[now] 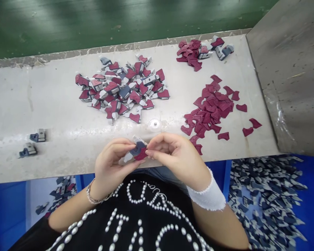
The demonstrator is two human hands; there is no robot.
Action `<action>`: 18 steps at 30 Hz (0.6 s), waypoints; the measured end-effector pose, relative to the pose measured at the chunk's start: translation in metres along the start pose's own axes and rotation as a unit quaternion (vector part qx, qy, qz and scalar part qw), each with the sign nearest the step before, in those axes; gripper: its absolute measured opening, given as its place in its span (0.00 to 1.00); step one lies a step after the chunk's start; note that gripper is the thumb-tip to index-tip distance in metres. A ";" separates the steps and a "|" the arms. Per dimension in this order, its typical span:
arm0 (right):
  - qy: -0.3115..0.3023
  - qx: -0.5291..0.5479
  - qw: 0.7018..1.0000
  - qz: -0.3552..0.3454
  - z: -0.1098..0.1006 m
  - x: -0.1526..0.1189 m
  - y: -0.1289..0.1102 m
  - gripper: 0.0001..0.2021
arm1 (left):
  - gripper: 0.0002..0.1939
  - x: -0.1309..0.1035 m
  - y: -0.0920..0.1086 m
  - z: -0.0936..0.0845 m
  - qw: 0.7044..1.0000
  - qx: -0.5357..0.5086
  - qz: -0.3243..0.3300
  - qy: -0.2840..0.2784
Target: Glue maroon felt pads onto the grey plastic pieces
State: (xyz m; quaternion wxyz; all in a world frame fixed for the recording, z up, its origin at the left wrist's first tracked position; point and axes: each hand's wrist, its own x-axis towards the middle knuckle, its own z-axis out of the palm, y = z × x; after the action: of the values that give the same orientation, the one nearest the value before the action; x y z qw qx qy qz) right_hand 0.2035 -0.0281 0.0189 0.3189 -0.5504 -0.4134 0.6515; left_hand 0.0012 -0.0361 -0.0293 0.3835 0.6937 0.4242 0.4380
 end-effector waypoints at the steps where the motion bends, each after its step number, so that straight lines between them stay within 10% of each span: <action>1: 0.004 -0.003 1.000 -0.002 0.000 0.001 0.000 0.06 | 0.20 0.001 0.001 0.001 1.000 0.006 0.009 0.000; 18: 0.039 -0.043 0.998 -0.040 0.004 -0.001 -0.001 0.02 | 0.16 0.004 0.002 0.002 0.996 0.054 0.067 0.012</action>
State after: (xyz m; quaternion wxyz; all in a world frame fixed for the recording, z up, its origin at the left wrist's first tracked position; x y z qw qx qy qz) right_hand 0.1997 -0.0293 0.0204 0.3363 -0.5714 -0.4504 0.5979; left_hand 0.0041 -0.0333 -0.0274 0.3102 0.7348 0.4048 0.4473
